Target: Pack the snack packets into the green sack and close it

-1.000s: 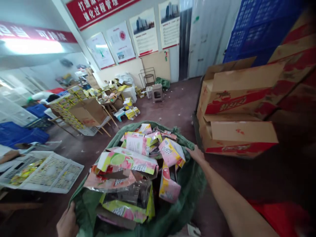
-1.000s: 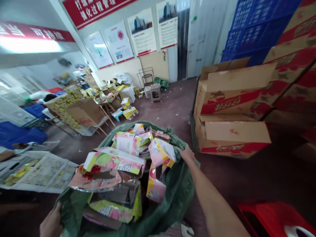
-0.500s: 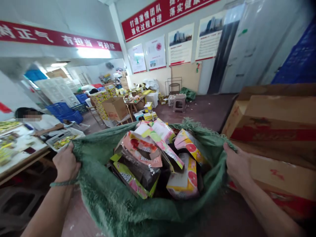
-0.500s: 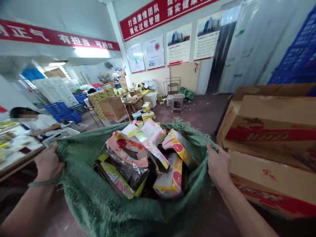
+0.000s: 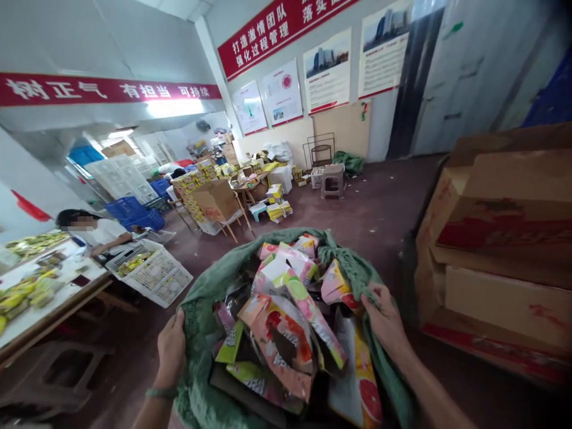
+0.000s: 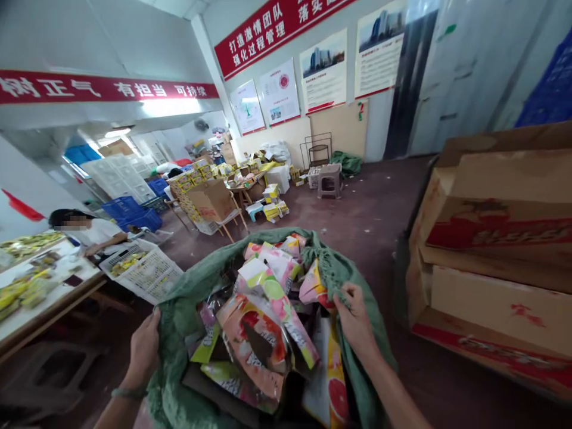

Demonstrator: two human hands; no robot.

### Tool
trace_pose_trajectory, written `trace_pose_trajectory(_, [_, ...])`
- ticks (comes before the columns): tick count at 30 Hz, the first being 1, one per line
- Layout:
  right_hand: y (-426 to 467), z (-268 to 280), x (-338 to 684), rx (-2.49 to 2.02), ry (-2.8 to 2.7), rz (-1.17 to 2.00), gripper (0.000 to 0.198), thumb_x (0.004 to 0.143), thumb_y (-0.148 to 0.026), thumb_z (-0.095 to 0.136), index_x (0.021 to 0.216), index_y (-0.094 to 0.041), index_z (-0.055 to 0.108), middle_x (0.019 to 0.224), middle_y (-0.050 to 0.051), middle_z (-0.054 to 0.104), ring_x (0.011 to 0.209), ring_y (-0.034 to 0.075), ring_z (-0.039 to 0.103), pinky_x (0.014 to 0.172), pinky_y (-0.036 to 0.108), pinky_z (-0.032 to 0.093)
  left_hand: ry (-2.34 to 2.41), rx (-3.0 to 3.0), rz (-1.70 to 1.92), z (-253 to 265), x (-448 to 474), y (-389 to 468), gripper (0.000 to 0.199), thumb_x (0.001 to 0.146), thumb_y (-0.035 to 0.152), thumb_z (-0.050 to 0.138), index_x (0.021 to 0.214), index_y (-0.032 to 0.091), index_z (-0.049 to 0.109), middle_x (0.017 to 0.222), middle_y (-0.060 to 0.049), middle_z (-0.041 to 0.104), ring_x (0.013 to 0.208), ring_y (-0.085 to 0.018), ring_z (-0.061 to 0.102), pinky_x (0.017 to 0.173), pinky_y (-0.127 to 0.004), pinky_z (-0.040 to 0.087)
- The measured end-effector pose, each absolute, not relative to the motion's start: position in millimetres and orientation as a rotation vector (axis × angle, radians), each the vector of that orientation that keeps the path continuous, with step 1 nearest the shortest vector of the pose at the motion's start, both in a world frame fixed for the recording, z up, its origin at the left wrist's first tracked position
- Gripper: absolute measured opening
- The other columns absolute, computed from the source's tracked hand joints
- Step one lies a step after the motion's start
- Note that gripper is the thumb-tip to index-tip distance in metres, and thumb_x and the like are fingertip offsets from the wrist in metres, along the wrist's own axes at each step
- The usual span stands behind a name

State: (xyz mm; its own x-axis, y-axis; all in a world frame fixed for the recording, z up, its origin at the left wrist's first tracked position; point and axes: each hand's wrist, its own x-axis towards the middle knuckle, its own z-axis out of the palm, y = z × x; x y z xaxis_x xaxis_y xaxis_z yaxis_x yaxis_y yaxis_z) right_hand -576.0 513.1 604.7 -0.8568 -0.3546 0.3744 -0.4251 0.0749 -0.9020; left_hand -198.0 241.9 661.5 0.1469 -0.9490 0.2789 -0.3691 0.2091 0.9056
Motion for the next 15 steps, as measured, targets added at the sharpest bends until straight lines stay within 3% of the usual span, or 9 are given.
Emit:
trace_pose_trajectory(3, [476,608,-557,0.970,-2.275,1.877,0.046,0.085,-0.059,0.041,0.108,-0.021,0.054,0.115,0.008,0.058,0.112,0.021,0.053,0.099,0.032,0.041,-1.267,1.321,-0.910,654,-216,256,0.050,0.080,0.058,0.049,0.094,0.013,0.068,0.080,-0.005,0.070,0.075,-0.019,0.062,0.074,-0.032,0.052])
trace_pose_trajectory(6, [432,603,-529,1.271,-2.530,1.539,0.052,0.092,-0.052,0.029,0.121,-0.018,0.055,0.123,0.011,0.059,0.116,0.024,0.053,0.101,0.036,0.040,-1.337,1.335,-0.904,653,-244,268,0.045,0.083,0.054,0.046,0.092,0.015,0.066,0.086,-0.006,0.070,0.077,-0.018,0.060,0.074,-0.029,0.048])
trace_pose_trajectory(10, [387,579,-489,1.613,-2.689,0.899,0.051,0.096,-0.044,0.025,0.130,-0.020,0.055,0.117,0.011,0.063,0.106,0.024,0.059,0.091,0.036,0.045,-1.568,1.385,-0.801,646,-276,287,0.037,0.087,0.048,0.041,0.084,0.018,0.063,0.088,-0.005,0.068,0.081,-0.017,0.059,0.075,-0.027,0.045])
trace_pose_trajectory(15, [351,537,-463,1.631,-2.639,0.804,0.040,0.095,-0.036,0.035,0.123,-0.023,0.061,0.101,0.007,0.069,0.090,0.018,0.064,0.078,0.025,0.046,-1.830,1.595,-0.581,629,-298,286,0.029,0.094,0.038,0.040,0.086,0.020,0.060,0.071,-0.002,0.064,0.065,-0.014,0.057,0.061,-0.024,0.036])
